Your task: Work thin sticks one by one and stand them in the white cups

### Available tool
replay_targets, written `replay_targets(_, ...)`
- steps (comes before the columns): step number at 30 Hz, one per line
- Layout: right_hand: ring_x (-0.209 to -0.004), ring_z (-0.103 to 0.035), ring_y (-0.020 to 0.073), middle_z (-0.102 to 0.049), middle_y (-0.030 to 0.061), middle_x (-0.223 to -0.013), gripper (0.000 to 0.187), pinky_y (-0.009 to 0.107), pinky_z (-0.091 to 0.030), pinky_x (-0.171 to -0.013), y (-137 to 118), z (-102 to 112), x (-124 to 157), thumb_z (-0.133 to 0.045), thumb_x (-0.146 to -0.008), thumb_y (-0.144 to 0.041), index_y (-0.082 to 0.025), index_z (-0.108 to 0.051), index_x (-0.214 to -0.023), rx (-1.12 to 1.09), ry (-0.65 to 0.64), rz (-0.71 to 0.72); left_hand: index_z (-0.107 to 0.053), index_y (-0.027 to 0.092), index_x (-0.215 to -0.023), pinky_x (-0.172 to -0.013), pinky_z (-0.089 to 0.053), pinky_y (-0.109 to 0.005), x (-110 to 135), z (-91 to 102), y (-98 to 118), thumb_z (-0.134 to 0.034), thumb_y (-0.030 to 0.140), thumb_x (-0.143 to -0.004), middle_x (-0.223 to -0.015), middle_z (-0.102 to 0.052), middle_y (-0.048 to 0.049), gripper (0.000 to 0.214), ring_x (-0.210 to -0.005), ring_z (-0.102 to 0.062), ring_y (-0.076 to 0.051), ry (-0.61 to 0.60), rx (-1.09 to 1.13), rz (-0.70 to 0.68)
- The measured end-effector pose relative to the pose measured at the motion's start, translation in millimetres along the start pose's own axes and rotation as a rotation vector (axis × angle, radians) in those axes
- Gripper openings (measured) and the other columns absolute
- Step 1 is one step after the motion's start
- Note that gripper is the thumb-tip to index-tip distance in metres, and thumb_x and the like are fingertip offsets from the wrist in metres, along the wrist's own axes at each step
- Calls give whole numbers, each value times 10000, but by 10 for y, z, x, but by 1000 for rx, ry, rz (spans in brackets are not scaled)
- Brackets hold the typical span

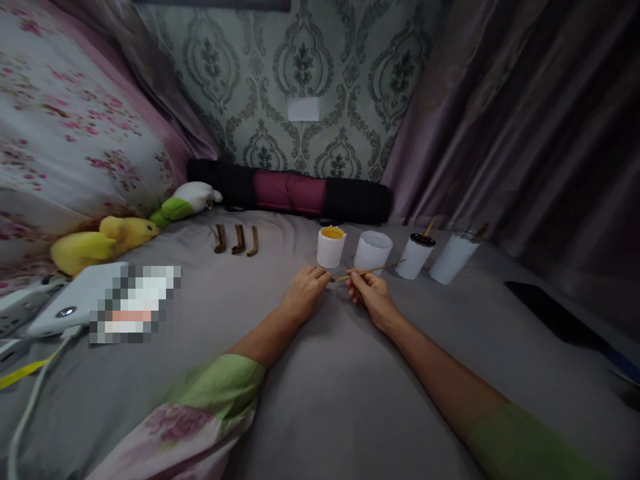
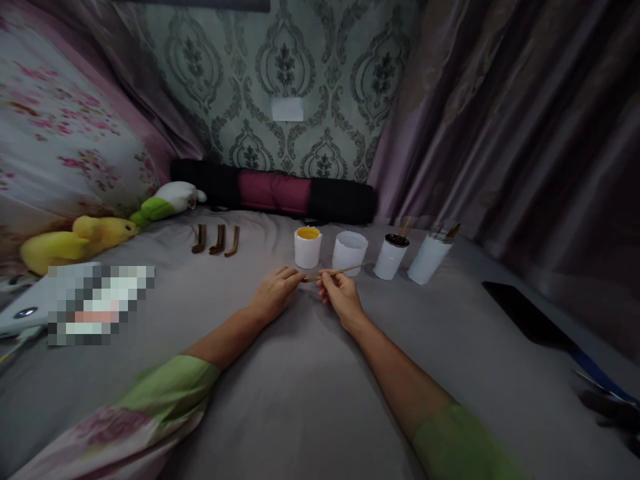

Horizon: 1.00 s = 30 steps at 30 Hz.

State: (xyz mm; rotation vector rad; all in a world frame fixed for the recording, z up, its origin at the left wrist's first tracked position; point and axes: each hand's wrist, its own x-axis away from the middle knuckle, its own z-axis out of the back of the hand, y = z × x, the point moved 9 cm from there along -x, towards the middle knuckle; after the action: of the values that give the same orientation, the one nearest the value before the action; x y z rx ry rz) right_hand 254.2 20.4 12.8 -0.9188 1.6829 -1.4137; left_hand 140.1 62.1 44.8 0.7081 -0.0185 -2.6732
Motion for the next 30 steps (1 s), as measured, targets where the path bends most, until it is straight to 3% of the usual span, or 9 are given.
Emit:
replay_targets(9, -503, -469, 73, -554, 11, -687, 390, 179, -347, -389, 24, 28, -7, -605, -646, -461, -143, -569, -870, -2, 15, -5, -574, 176, -967, -803, -389, -271, -1, 30, -122, -369, 168, -825, -946, -572, -64, 250, -894, -501, -148, 135, 336, 78)
replay_targets(14, -480, -453, 64, -528, -5, -655, 366, 171, -334, -370, 35, 85, -23, -596, -659, -437, -138, -560, -867, 15, 58, -12, -599, 158, -919, -704, -417, -244, 21, -79, -359, -420, 229, -806, -845, -606, -52, 224, -764, -541, -131, 193, 586, 281)
replay_targets(18, -475, -446, 64, -519, -7, -647, 358, 173, -331, -368, 23, 107, -27, -585, -666, -431, -135, -556, -866, 30, 75, 0, -595, 131, -902, -550, -415, -205, 41, -226, -481, -459, 264, -777, -699, -591, -22, 227, -590, -527, -99, 165, 865, 475)
replay_targets(22, -468, -439, 66, -513, -10, -641, 345, 181, -334, -374, -5, 107, -21, -587, -658, -427, -142, -554, -849, 40, 82, 8, -565, 108, -898, -400, -354, -168, 41, -302, -451, -457, 281, -780, -651, -562, -8, 236, -440, -455, -54, 126, 1126, 586)
replay_targets(30, -459, -437, 65, -506, -14, -634, 341, 186, -327, -375, -30, 117, -22, -576, -664, -428, -144, -557, -851, 58, 90, 37, -537, 96, -892, -380, -369, -154, 37, -447, -338, -475, 300, -797, -668, -585, -35, 234, -440, -486, -48, 46, 1405, 668)
